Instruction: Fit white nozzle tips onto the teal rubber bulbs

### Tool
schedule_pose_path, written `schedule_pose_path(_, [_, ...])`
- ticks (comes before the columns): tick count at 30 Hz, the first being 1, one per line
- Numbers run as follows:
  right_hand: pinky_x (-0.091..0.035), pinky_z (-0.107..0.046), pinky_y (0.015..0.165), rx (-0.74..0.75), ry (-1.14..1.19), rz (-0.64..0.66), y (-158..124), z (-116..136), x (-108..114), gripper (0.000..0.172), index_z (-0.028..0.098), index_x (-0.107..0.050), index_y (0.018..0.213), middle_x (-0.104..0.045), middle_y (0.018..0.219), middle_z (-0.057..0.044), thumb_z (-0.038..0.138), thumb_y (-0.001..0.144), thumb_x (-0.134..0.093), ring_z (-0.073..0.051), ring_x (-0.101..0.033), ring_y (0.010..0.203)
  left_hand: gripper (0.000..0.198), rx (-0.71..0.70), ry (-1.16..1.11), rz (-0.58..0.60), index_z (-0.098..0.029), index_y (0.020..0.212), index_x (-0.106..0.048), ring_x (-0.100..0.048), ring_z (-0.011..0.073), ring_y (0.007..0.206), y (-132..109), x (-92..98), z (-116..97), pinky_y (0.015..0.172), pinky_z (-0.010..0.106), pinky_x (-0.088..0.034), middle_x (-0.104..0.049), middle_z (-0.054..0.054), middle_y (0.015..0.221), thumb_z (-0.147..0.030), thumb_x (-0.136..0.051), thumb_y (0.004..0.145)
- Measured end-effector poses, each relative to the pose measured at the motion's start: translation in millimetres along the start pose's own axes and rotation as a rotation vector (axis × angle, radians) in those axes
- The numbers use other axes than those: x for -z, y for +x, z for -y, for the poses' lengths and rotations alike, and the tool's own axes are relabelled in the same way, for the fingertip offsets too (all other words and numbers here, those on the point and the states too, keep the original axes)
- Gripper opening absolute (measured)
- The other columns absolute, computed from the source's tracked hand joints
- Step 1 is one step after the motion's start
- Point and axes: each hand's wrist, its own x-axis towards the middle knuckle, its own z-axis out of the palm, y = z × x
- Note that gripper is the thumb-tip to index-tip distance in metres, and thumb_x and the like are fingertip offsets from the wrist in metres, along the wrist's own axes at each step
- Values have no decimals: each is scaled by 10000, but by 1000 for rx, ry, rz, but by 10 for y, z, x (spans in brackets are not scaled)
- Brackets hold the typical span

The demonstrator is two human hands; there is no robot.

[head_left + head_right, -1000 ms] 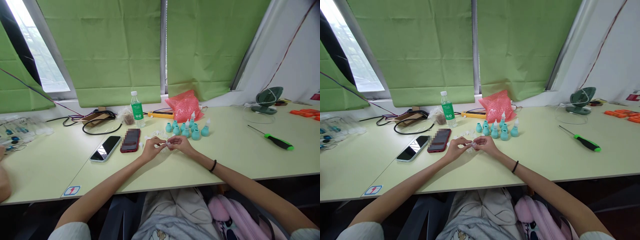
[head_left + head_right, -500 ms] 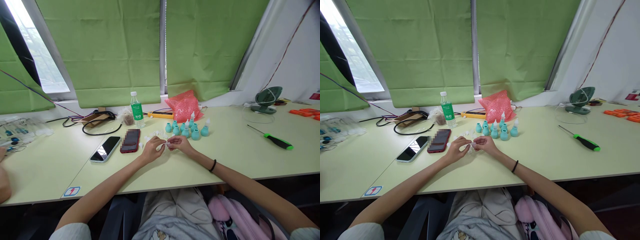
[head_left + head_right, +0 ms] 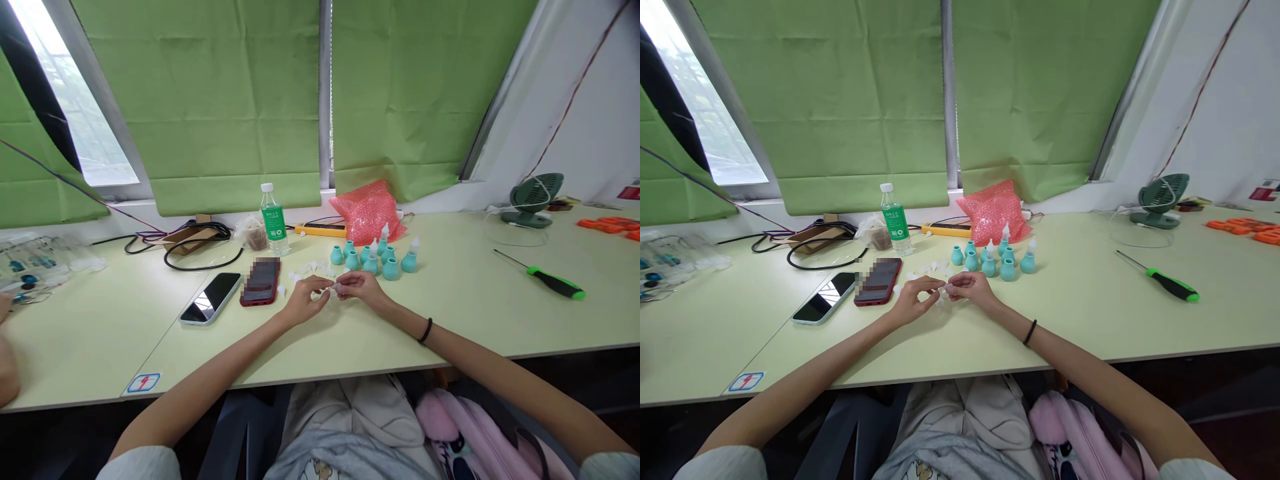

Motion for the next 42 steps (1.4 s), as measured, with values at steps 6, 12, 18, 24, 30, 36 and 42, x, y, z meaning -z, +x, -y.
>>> schedule_pose_path(6, [-507,-326,603,69,-10,-21,-37,113,-72,291,146,-593,756,-628,729,-30,258,507,-692,-150,-581,650,312,303,-453,8,-111,933,-587,-558,168,795,47,32,52,620,261,-488,-595,96,935,-311,-501,710])
schedule_pose_path(12, [-481,-307,666,203,-111,7,-56,150,-95,280,163,-591,759,-625,844,-60,253,512,-688,-161,-560,759,425,422,-655,121,-92,966,-563,-566,123,620,63,6,83,591,265,-493,-626,77,753,-333,-606,619])
schedule_pose_path(18, [-476,-295,633,209,-176,44,-75,117,-97,288,167,-604,763,-624,844,-58,274,510,-691,-167,-575,731,328,372,-543,173,-72,774,-622,-500,81,470,45,-18,86,468,198,-438,-590,52,589,-350,-612,599])
schedule_pose_path(24, [-474,-299,638,217,-168,55,-74,103,-101,290,168,-615,763,-625,814,-53,268,503,-695,-166,-579,718,325,305,-436,162,-89,788,-627,-412,44,418,38,14,35,384,149,-327,-539,12,538,-355,-605,601])
schedule_pose_path(30, [-471,-302,646,226,-163,55,-79,108,-109,281,173,-610,748,-628,831,-55,269,499,-698,-177,-584,745,354,282,-377,143,-90,808,-629,-369,37,408,23,22,0,361,147,-268,-496,-16,497,-379,-592,606])
schedule_pose_path(36, [-479,-308,658,301,-277,19,-86,118,-112,302,194,-615,843,-601,942,-72,272,555,-664,-203,-544,876,407,318,-464,112,-90,861,-616,-453,65,473,40,-7,57,444,181,-402,-564,23,604,-371,-630,567])
schedule_pose_path(42, [-488,-299,646,394,-369,0,-101,134,-120,246,219,-623,852,-596,959,-61,251,608,-626,-195,-513,920,456,315,-526,103,-97,925,-594,-510,90,563,44,-27,87,543,217,-460,-589,37,696,-336,-660,542])
